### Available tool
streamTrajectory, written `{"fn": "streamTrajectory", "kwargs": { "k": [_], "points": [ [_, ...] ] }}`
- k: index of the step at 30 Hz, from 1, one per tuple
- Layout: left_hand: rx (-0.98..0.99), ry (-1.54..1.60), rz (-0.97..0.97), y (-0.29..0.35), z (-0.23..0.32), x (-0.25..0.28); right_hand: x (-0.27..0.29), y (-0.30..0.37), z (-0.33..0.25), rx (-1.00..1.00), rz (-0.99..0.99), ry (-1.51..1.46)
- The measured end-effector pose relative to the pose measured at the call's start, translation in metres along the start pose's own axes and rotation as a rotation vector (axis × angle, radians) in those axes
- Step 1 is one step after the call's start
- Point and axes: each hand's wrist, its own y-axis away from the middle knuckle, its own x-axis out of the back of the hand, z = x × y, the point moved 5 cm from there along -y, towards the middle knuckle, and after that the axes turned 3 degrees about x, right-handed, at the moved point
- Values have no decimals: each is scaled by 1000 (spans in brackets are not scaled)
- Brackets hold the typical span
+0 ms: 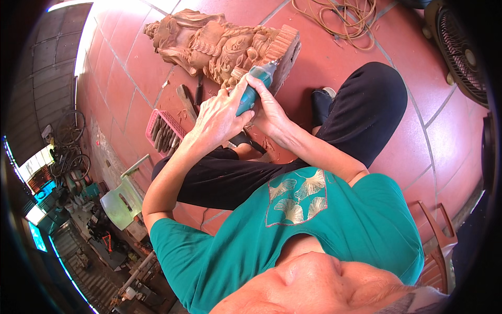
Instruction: The person uses a handheld rotary tool to carve details into a wooden sculpture of a figure. The person holds the tool with both hands and works on the base and lower body of the sculpture while sitting on the floor.
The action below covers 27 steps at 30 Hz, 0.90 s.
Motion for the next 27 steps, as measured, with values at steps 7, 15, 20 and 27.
{"fn": "streamTrajectory", "kwargs": {
  "k": [7,15,20,27],
  "points": [
    [12,-17,-9,-2,1,0,0,0,-1,6,-5,0],
    [-1,-21,15,-2,-3,-2,-2,-3,-2,7,-28,8],
    [14,-36,0,-2,-3,0,0,-9,0,16,-44,14],
    [37,-44,-4,-2,-5,0,-5,-6,-1,19,-25,11]
  ]
}}
